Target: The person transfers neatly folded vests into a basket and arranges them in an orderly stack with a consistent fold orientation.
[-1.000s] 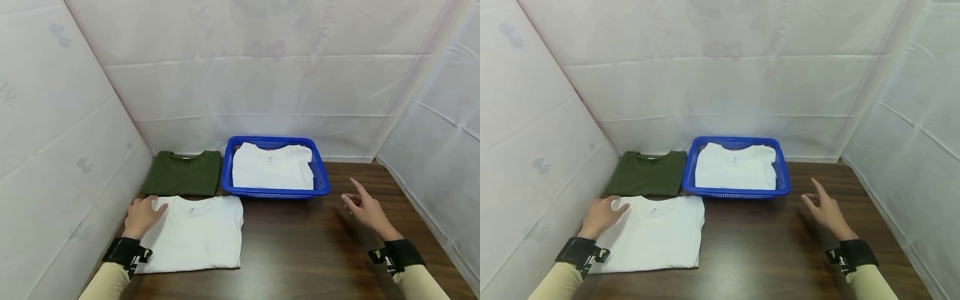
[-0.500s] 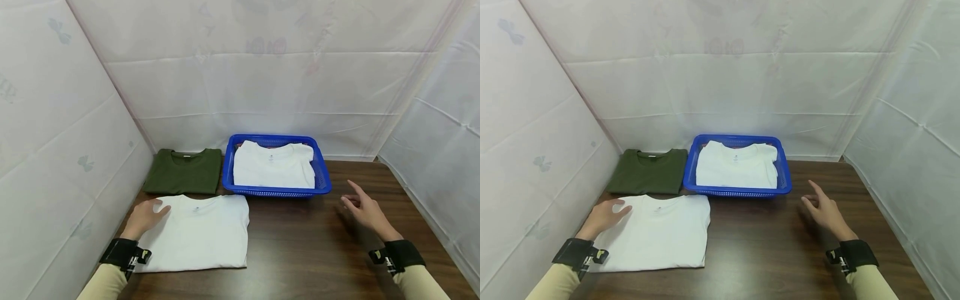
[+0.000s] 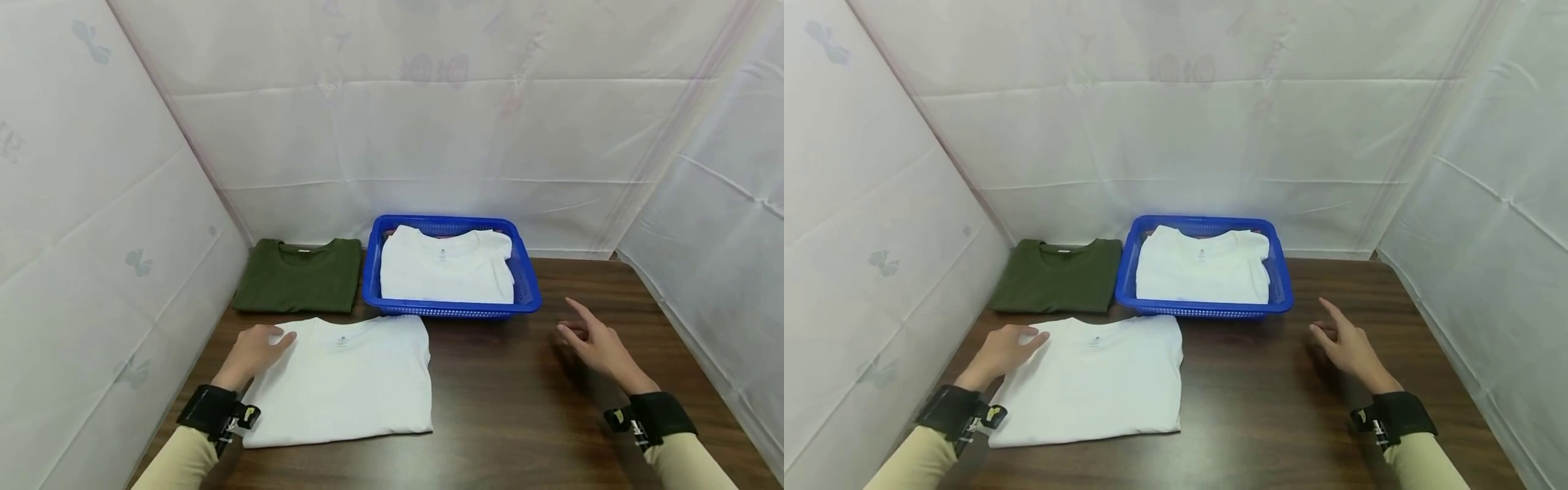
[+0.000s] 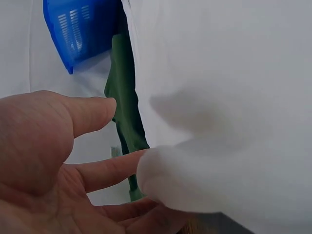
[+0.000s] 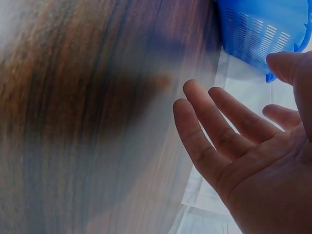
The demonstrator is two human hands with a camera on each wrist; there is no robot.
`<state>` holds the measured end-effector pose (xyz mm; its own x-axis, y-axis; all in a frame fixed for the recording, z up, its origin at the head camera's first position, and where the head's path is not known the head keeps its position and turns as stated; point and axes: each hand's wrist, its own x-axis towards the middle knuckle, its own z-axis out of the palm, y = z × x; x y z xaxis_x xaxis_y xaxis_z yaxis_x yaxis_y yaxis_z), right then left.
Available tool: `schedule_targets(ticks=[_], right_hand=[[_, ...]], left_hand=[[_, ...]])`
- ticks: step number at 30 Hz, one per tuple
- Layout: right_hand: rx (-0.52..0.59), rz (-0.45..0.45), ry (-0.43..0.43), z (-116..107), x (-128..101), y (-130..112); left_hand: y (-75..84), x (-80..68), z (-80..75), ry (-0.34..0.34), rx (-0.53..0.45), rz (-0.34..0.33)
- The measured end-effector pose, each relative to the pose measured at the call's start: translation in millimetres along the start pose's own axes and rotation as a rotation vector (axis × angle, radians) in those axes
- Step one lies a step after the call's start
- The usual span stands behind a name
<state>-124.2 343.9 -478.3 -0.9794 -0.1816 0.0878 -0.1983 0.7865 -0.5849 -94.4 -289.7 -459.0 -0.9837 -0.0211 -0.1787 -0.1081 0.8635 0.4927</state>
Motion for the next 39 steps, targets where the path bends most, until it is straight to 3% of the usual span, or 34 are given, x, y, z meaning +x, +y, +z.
schedule_targets(ticks=[16,31,39], right_hand=[[0.019,0.042,-0.052,4,0,-3],[0.083,0.114,-0.146,15,-8,-7],[0.091,0.086,-0.189,21,-7,-11]], left_hand=[[34.7,3.1,17.7,-0.036,-0.054,0.019],[68.1,7.4,43.4,-0.006,-0.102,0.017],[88.5,11.6,53.2,0.001,-0.110,0.038]])
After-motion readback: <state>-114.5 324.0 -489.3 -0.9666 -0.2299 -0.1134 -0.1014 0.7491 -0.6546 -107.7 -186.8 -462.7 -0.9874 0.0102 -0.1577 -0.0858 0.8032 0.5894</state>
